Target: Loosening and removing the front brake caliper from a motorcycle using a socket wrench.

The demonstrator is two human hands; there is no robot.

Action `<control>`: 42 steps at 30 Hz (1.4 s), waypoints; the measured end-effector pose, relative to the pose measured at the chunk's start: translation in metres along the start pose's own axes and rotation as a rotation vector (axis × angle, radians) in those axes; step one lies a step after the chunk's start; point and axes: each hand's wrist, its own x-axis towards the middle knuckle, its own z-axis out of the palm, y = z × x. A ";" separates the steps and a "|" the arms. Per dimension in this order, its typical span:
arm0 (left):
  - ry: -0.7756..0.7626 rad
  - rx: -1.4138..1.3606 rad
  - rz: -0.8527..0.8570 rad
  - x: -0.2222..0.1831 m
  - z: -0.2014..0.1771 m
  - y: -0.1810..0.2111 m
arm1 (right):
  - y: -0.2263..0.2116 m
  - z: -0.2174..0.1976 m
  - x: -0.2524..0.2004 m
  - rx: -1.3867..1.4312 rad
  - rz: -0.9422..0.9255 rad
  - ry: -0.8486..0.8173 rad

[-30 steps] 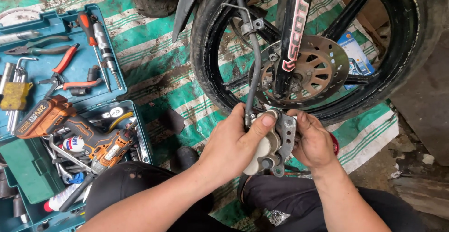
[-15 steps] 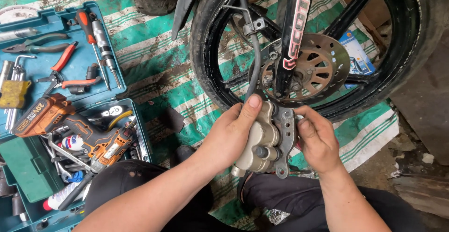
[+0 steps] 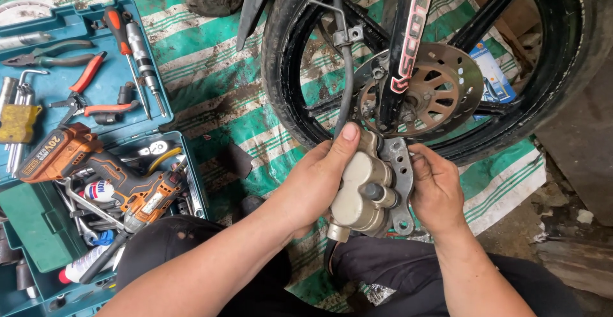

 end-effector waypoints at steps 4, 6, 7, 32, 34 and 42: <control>-0.017 -0.038 -0.013 -0.003 -0.004 0.001 | 0.001 -0.004 0.000 -0.069 0.046 0.000; -0.040 -0.060 -0.021 -0.009 -0.002 0.009 | 0.007 -0.009 0.001 -0.175 0.086 -0.026; -0.040 -0.060 -0.022 -0.008 -0.002 0.008 | 0.005 -0.009 0.001 -0.175 0.087 -0.026; -0.062 -0.020 -0.122 -0.009 -0.007 0.018 | -0.010 -0.006 -0.001 0.128 0.163 -0.073; -0.059 -0.019 -0.115 -0.003 -0.009 0.007 | -0.011 -0.004 0.002 0.167 0.182 -0.090; 0.191 0.235 0.041 0.033 -0.019 -0.029 | -0.026 0.004 0.009 -0.164 -0.281 -0.189</control>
